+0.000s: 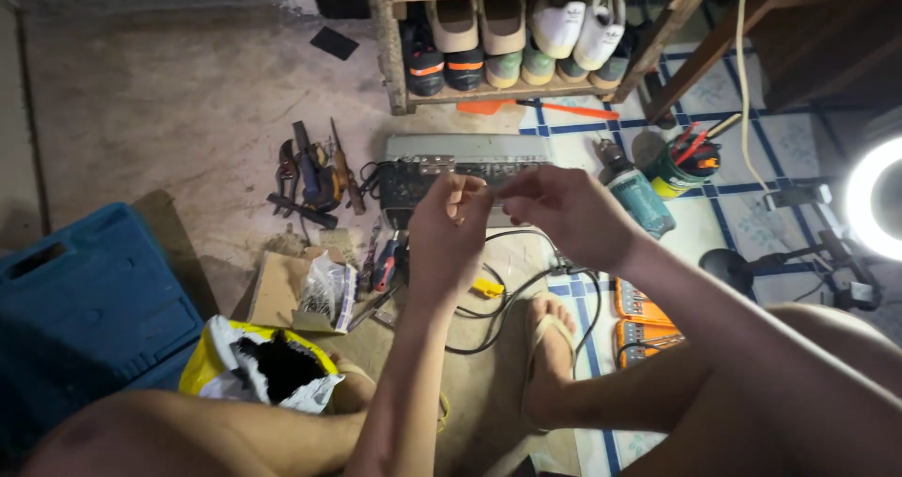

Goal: Repairing a storage case or toolbox by installing new hinges using a drill and a rivet gun.

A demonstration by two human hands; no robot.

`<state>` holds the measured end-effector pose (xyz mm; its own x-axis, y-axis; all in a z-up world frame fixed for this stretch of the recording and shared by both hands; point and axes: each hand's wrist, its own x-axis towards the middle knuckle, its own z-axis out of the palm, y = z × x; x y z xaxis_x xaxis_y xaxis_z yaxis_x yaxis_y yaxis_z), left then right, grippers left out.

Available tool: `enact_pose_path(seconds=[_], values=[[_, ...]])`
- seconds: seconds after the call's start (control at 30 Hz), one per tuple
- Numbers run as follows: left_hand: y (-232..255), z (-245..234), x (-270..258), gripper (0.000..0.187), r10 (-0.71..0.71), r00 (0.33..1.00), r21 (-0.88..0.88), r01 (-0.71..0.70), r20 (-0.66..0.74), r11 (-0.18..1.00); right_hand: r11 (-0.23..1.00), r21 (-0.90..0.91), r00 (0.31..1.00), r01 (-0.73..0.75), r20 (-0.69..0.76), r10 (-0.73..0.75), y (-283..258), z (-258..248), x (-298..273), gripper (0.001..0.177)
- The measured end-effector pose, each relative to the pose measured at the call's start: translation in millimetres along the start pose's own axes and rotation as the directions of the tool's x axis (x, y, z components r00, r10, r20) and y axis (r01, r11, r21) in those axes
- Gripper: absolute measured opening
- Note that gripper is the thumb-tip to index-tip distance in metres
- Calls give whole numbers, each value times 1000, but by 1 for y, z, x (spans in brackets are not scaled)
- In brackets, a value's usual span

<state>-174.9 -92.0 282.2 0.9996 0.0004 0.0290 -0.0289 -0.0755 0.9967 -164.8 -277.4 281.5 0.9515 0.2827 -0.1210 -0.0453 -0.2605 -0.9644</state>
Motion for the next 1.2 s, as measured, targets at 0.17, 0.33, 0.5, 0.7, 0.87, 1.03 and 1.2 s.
enact_pose_path(seconds=[0.17, 0.33, 0.5, 0.7, 0.87, 1.03, 1.2], values=[[-1, 28, 1, 21, 9, 998, 81, -14, 63, 997, 991, -115, 997, -65, -52, 60, -7, -20, -12, 26], [-7, 44, -3, 26, 26, 994, -16, -24, 110, 1000, 906, -331, 960, -263, -182, 212, 2, -14, -25, 26], [10, 51, -2, 31, -32, 994, -31, 36, 109, 999, 959, -276, 989, -69, -148, 29, 2, -10, -30, 24], [8, 61, 1, 22, 41, 988, -116, -24, 148, 993, 974, -228, 978, -10, -207, -38, -9, -11, -37, 27], [6, 62, 1, 21, 19, 997, -243, 0, 73, 970, 961, -258, 964, -97, -263, 27, -28, -7, -37, 24], [40, 59, -12, 24, 213, 976, -90, -217, -52, 972, 954, -293, 963, -69, -268, -13, -32, -16, -41, 21], [81, 36, -23, 29, 497, 865, 172, -481, -66, 860, 934, -351, 960, -57, -277, -46, -48, -14, -40, 22]])
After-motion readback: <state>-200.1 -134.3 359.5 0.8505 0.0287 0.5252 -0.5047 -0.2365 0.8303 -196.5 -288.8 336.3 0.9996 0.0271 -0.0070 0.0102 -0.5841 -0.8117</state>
